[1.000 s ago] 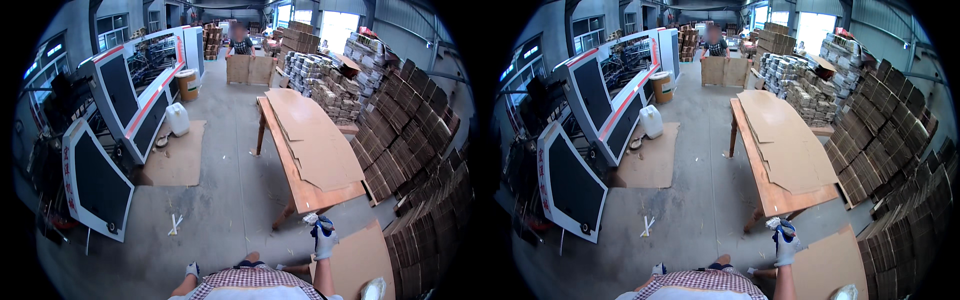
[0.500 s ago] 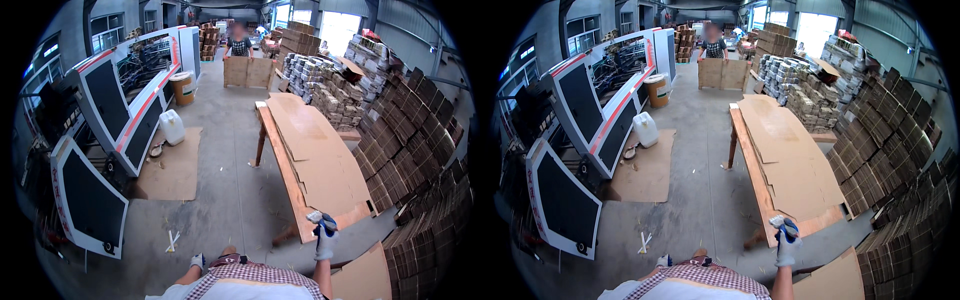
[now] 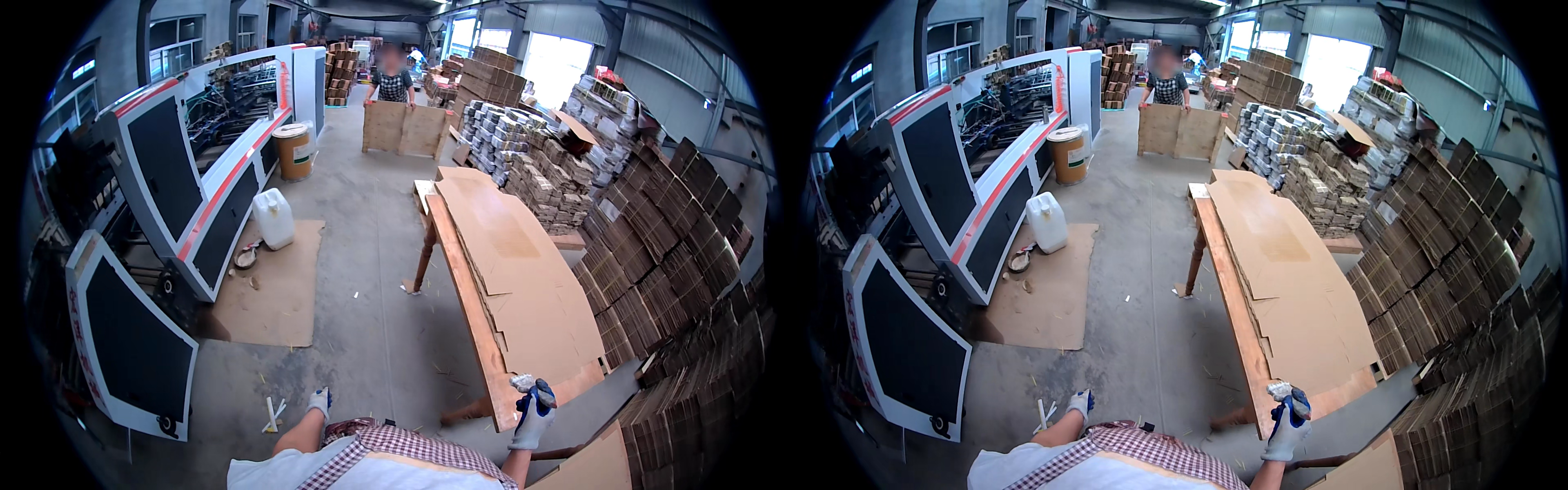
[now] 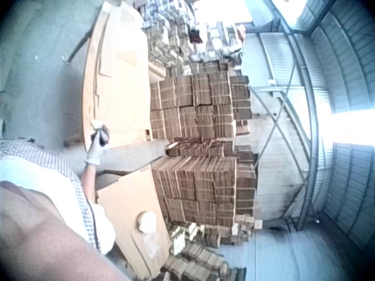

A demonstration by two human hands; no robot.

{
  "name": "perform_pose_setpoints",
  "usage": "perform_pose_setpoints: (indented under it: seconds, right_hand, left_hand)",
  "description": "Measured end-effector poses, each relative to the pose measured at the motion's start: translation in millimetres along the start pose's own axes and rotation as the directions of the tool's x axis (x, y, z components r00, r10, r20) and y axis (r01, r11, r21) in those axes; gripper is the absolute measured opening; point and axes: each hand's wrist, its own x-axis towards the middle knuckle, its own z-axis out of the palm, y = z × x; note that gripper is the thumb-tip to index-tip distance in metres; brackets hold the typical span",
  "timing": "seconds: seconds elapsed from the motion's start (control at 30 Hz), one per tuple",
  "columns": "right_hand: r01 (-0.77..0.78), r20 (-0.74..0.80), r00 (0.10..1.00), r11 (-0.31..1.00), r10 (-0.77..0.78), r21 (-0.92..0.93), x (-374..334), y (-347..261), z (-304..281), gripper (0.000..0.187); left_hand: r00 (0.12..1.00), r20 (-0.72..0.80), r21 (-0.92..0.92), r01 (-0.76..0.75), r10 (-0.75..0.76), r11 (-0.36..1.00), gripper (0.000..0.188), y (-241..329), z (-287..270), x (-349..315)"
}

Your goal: The person applies white adhesive to the edges of large cardboard sheets using a brush. They then press the glued edges together to bond the sheets and stack the assembled pieces on a table.

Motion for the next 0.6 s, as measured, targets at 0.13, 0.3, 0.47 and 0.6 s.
perform_pose_setpoints:
  seconds: [0.13, 0.3, 0.47, 0.6]
  right_hand:
    - [-0.007, 0.010, 1.000, 1.000, 0.007, -0.009, -4.0, 4.4, 18.6, 0.026]
    - [0.019, -0.016, 1.000, 0.999, -0.020, -0.040, -6.4, 8.4, 25.7, 0.026]
    - [-0.025, -0.009, 1.000, 1.000, 0.025, 0.002, -13.0, 1.0, 40.4, 0.031]
    - [-0.011, -0.021, 1.000, 0.999, 0.010, -0.047, -13.5, 1.2, 39.9, 0.031]
  left_hand:
    - [0.996, -0.051, 0.061, 0.070, -0.067, 0.996, 0.024, 0.0, -24.4, 12.4]
    - [0.964, -0.264, 0.558, 0.175, -0.026, 0.811, 0.037, -26.9, -50.0, 21.7]
    - [0.951, -0.257, 0.349, 0.260, -0.175, 0.900, 0.053, -42.8, -83.8, 59.6]
    - [0.974, -0.169, 0.174, 0.183, -0.154, 0.968, 0.033, -42.1, -56.3, 52.0]
